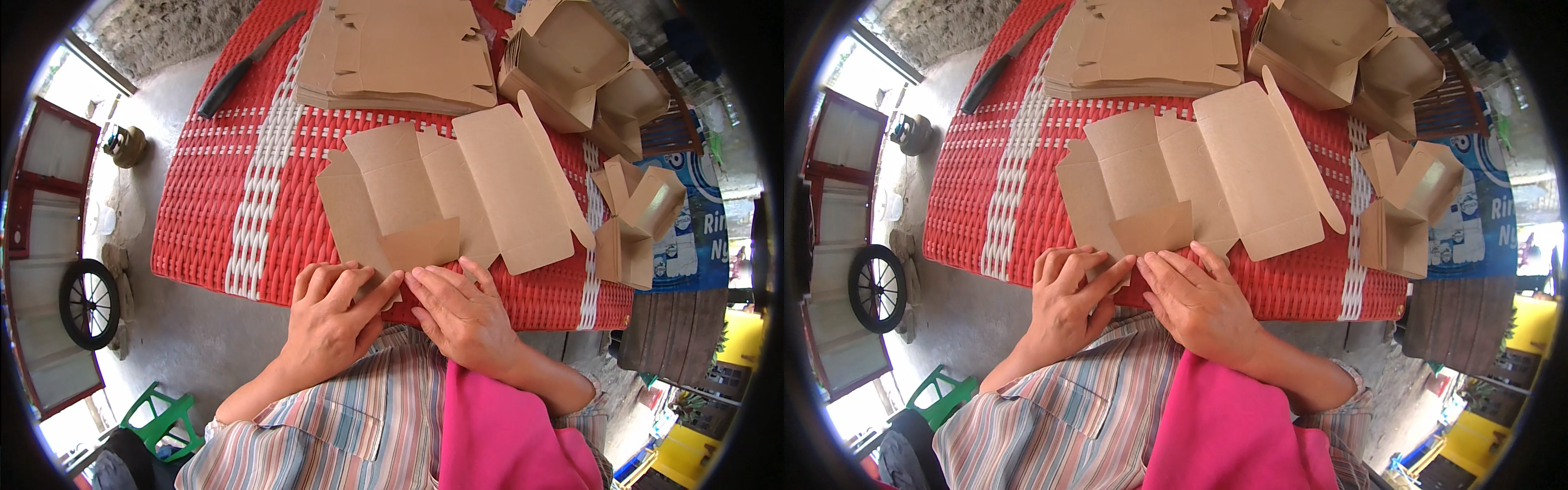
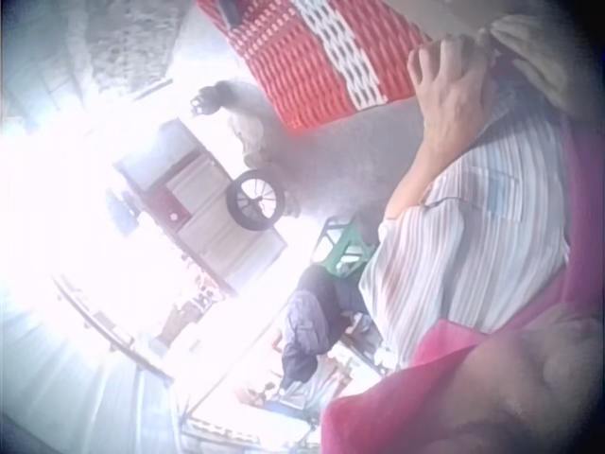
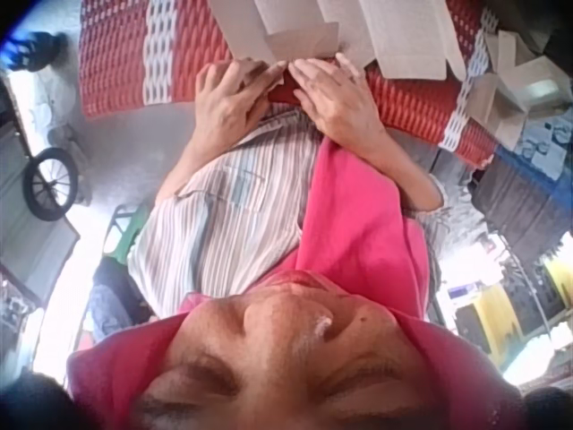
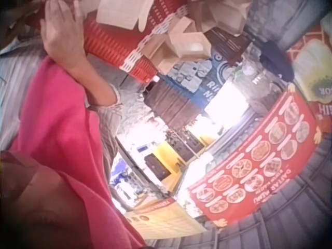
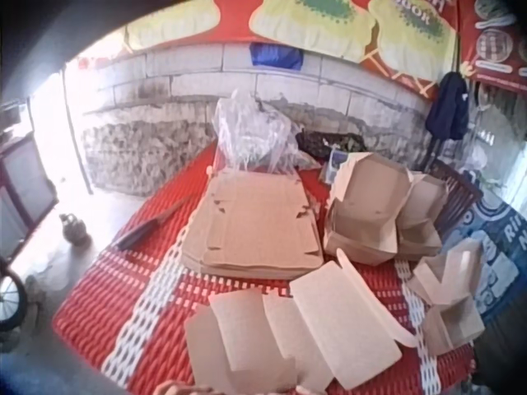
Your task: The person assembles flat cardboard pieces into small rectangular boxes by hand. They fold the cardboard along pre-scored lines, tuck flaps into slots, and secure the structure without using any tools. The finished boxes are stacked on the table.
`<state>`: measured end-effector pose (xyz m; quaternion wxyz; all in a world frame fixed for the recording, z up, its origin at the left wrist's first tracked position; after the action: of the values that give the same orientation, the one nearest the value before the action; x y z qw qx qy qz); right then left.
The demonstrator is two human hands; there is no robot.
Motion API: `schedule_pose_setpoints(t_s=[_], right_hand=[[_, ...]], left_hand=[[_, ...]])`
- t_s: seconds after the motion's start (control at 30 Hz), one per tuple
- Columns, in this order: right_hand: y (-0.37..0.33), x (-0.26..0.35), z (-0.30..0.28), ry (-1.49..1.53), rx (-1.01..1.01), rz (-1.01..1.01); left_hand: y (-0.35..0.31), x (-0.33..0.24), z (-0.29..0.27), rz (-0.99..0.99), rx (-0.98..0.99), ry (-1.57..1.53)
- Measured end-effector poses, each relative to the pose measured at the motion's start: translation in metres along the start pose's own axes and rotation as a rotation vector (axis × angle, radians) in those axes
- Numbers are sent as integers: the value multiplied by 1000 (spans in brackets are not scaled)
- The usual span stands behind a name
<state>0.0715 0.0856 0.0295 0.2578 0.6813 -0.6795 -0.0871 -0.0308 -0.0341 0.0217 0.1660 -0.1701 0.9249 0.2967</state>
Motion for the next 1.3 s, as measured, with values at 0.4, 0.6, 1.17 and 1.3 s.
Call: schedule_pose_setpoints(t_s=[0.4, 0.6, 1.17, 1.3], right_hand=[[4, -13, -8, 11, -39, 49], [1, -23, -11, -58, -83, 136], [1, 30, -3, 215, -59, -226], [11, 34, 8, 234, -82, -145]], left_hand=[[1, -1, 0, 20, 22, 25], [-1, -2, 1, 23, -14, 37], [-57, 21, -6, -20, -352, -134], [-70, 17, -13, -250, -540, -29]])
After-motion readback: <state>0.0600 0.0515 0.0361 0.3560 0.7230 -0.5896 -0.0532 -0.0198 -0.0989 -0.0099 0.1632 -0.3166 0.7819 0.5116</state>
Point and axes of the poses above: each hand's wrist, its own y-axis towards the middle knuckle, its own z-axis out of the palm, x = y × z, the point moved 6 cm from there along y, towards the middle knuckle, and after that the axes turned 13 degrees about -x, right-handed, at the moved point
